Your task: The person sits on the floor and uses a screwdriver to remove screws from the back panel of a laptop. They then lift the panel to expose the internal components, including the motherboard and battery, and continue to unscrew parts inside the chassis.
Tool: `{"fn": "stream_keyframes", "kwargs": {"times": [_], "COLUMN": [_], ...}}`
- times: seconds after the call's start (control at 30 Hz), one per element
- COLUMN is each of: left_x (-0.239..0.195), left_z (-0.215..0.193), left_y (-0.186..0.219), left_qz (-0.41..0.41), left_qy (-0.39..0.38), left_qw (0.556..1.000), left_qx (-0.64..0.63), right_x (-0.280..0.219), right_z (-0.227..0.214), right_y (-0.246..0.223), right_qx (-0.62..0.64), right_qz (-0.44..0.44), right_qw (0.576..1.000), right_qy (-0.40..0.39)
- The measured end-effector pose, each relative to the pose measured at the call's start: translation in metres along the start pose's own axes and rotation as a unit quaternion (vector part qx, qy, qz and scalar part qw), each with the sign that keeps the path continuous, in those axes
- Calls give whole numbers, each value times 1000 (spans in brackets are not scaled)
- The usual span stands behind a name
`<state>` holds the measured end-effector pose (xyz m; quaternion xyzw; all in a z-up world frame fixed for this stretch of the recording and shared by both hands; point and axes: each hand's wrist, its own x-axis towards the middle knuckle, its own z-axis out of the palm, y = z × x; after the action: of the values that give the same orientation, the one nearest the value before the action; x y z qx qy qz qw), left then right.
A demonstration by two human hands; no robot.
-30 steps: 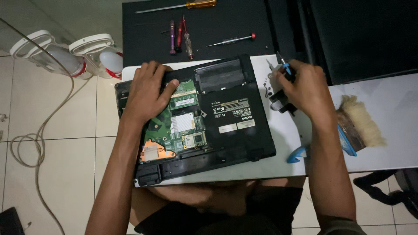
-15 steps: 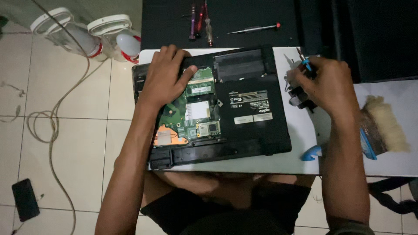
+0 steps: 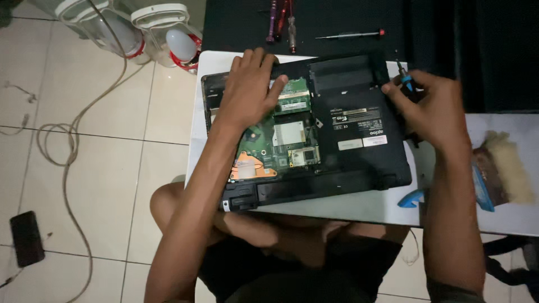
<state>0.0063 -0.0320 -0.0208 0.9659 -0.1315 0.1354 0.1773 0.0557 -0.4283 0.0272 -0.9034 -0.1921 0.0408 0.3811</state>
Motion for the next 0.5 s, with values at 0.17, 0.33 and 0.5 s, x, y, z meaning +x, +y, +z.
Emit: {"fn": "stream_keyframes", "kwargs": {"times": [0.17, 0.33, 0.5], "left_x": [1, 0, 0], "left_z": [-11, -10, -7], "left_y": [9, 13, 9], "left_qz": [-4, -9, 44], "left_qy": [-4, -41, 3], "left_qw": [1000, 998, 996], "left_qx": [-15, -52, -79], "right_x": [2, 2, 3], "right_z": [-1, 2, 5], "right_y": [0, 0, 13], "right_qx": [-17, -38, -47], "right_qz": [-23, -69, -119], "right_qw": [1000, 997, 992], "right_qy": [1, -6, 11]}}
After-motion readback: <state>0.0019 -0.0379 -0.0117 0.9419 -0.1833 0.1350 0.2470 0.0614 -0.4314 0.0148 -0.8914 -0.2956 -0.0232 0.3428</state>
